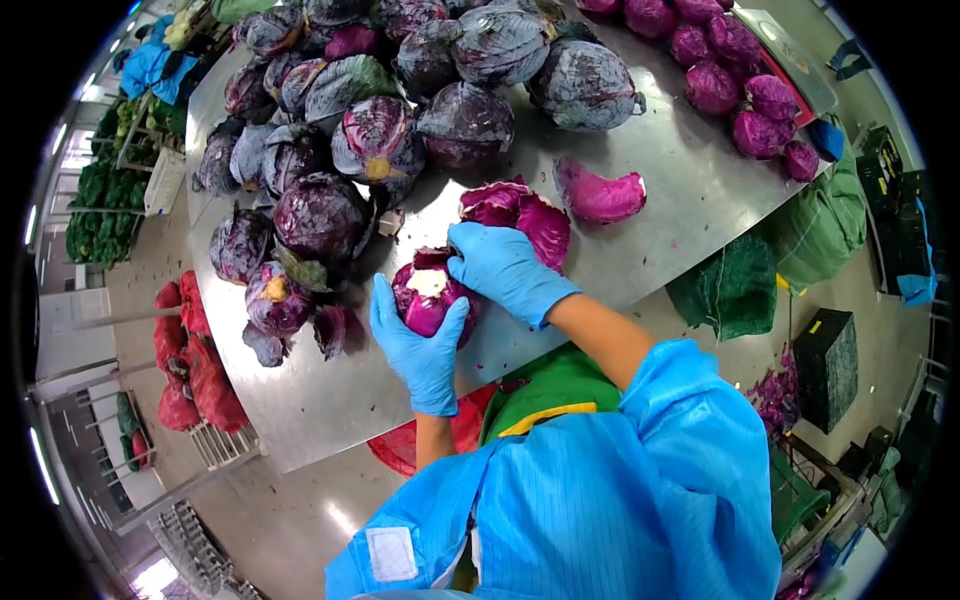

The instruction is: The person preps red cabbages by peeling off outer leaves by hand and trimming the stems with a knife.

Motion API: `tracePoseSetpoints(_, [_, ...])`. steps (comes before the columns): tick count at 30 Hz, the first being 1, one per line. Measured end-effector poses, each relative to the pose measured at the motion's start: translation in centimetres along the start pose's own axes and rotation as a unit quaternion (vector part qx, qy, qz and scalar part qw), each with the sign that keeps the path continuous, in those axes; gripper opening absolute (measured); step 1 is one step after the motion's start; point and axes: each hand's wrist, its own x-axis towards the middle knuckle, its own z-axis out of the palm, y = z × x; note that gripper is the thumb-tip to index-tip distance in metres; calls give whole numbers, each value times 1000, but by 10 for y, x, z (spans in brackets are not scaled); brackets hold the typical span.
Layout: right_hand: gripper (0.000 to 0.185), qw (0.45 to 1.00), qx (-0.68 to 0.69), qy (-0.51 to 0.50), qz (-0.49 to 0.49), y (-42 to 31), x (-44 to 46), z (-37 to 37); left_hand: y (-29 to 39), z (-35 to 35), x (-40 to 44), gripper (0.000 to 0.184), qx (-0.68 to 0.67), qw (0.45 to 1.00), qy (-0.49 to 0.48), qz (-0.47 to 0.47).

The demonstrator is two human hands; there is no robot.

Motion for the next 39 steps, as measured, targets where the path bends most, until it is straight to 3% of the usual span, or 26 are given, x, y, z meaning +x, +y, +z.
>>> tracePoseSetpoints(6, [24,1000,19,20,3,15,16,17,-3,1,-21,105,22,999,9,36])
tracePoseSetpoints(8, [25,998,21,36,53,39,16,29,-16,-3,-19,104,13,998,-4,67])
tracePoseSetpoints(10, [23,978,144,16,148,51,-3,27,-39,-17,-33,104,-121,992,9,39])
tracePoseSetpoints(11, [21,940,250,-35,229,38,-12,19,-42,-30,-36,102,-112,993,12,26])
tracePoseSetpoints(12, [21,924,297,-54,234,23,-22,11,-45,-45,-38,101,-100,995,6,12])
tracePoseSetpoints(14, [21,969,244,27,15,17,-40,31,-41,-51,-38,93,-106,993,23,-45])
tracePoseSetpoints(15, [21,969,240,47,-41,10,-45,34,-36,-47,-37,90,-123,987,47,-97])
tracePoseSetpoints(18, [16,968,219,90,-78,5,-47,20,-43,-45,-40,87,-210,958,85,-178])
tracePoseSetpoints(19, [14,984,142,86,-58,18,-42,12,-46,-45,-45,88,-255,939,97,-209])
tracePoseSetpoints(20, [13,981,160,108,-10,32,-36,10,-52,-45,-52,90,-298,917,110,-241])
tracePoseSetpoints(21, [14,983,106,147,3,50,-25,5,-70,-45,-60,93,-382,868,105,-298])
tracePoseSetpoints(22, [15,985,55,163,20,64,-15,-8,-70,-49,-60,94,-407,860,90,-295])
tracePoseSetpoints(24, [31,945,-9,323,-55,86,6,-21,-65,-56,-57,94,-457,840,64,-285])
tracePoseSetpoints(26, [36,948,-66,311,34,70,5,-44,-46,-61,-46,99,-296,933,-18,-202])
tracePoseSetpoints(28, [35,941,184,281,42,56,-5,-44,-25,-57,-34,105,-117,990,-73,-27])
tracePoseSetpoints(29, [34,915,304,261,45,47,-13,-45,-19,-53,-31,104,-71,994,-81,12])
tracePoseSetpoints(30, [30,907,373,156,117,25,-30,-56,-16,-48,-28,104,-25,994,-89,54])
tracePoseSetpoints(31, [28,869,460,101,151,17,-44,-51,-16,-43,-24,107,-18,991,-121,50])
tracePoseSetpoints(33, [28,858,491,44,141,13,-80,-24,-8,-37,-14,109,6,990,-134,44])
tracePoseSetpoints(34, [25,843,493,-50,210,9,-100,-27,-3,-35,-11,111,19,990,-138,38])
tracePoseSetpoints(39, [24,808,538,-116,212,19,-153,-3,-19,-22,-11,101,-14,999,-26,43])
